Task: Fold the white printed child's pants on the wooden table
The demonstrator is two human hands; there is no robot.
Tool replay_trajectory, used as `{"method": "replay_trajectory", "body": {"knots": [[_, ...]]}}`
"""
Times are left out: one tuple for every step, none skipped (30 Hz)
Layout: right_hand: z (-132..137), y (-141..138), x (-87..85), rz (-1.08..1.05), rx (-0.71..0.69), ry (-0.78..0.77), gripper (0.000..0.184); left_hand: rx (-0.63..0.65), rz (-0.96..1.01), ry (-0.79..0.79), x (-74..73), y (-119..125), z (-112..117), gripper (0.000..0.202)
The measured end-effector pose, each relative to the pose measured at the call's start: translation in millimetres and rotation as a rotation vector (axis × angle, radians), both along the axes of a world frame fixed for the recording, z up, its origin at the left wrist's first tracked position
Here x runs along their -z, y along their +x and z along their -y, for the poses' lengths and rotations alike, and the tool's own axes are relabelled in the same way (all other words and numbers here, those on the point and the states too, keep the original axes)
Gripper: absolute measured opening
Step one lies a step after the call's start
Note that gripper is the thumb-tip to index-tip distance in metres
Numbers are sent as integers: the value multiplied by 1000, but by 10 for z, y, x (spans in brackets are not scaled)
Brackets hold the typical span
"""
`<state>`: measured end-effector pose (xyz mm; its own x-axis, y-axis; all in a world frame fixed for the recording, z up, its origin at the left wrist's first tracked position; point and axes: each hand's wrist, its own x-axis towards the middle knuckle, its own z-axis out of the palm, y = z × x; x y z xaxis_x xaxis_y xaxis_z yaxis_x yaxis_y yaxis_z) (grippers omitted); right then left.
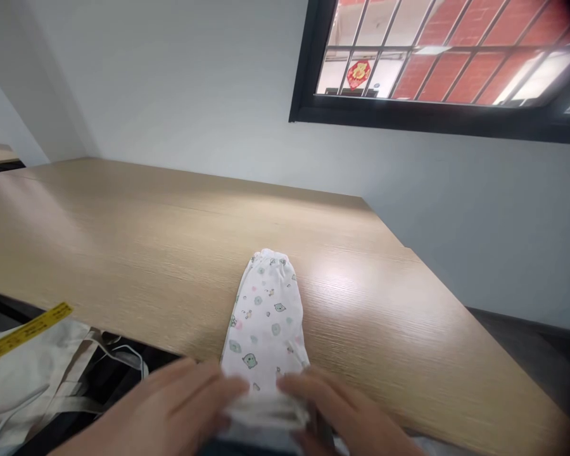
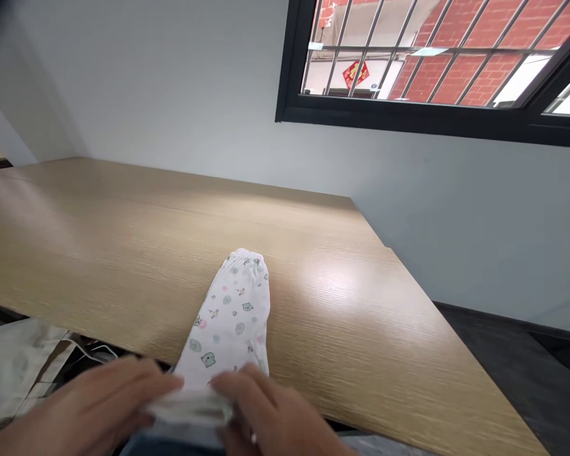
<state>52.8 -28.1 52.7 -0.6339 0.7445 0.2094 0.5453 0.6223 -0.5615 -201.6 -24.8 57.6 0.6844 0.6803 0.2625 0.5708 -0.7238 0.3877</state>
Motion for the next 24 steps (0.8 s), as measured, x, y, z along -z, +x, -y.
{"method": "replay_trajectory", "body": {"knots": [[-116,4,-36,-37,33,11,29,-40,-5,-20,-68,39,-137,28],[-272,9,-73,-67,62,25,28,-86,-12,-44,-139,92,-320,27],[-460,14,-103,-93,88,45,27,-115,-13,-66,-202,156,-539,26],[-673,19,-122,-101,128,55,27,-133,-5,-52,-248,229,-785,27],[-901,24,-125,-105,167,73,26,-157,-13,-51,-270,306,-1044,28],[-1131,28,-107,-108,214,78,26,-151,-2,-46,-261,382,-1302,29],[-1353,31,-70,-93,261,64,26,-152,8,-52,-221,454,-1546,29],[-1556,33,-15,-76,326,60,26,-151,15,-60,-152,519,-1765,28],[-1733,33,51,-55,378,59,26,-164,30,-62,-60,571,-1950,27],[-1877,30,123,-38,399,51,26,-175,41,-71,44,610,-2098,24],[-1985,26,192,-22,408,45,25,-188,53,-79,152,633,-2206,23],[-2057,22,251,-10,408,44,25,-202,67,-85,252,642,-2276,23],[-2093,18,294,-3,404,50,25,-215,82,-89,335,639,-2310,26],[-2096,17,318,-1,408,66,26,-230,103,-89,395,626,-2310,29],[-2070,18,322,-5,418,90,27,-244,129,-84,428,608,-2280,31],[-2017,23,310,-15,420,130,30,-256,159,-79,435,589,-2221,33],[-1942,30,286,-26,400,180,32,-261,191,-76,418,573,-2136,36],[-1846,40,257,-30,349,224,32,-257,222,-80,384,561,-2026,40],[-1736,49,230,-20,265,252,31,-242,244,-91,341,557,-1896,43],[-1614,57,212,5,164,260,31,-202,263,-121,296,558,-1754,46],[-1487,62,206,43,61,251,30,-132,272,-176,257,566,-1607,48],[-1361,63,213,89,-25,228,30,-36,266,-251,232,578,-1469,49],[-1241,62,234,138,-84,200,30,74,243,-332,223,594,-1352,49],[-1133,59,263,179,-117,185,30,185,200,-399,232,613,-1270,49]]}}
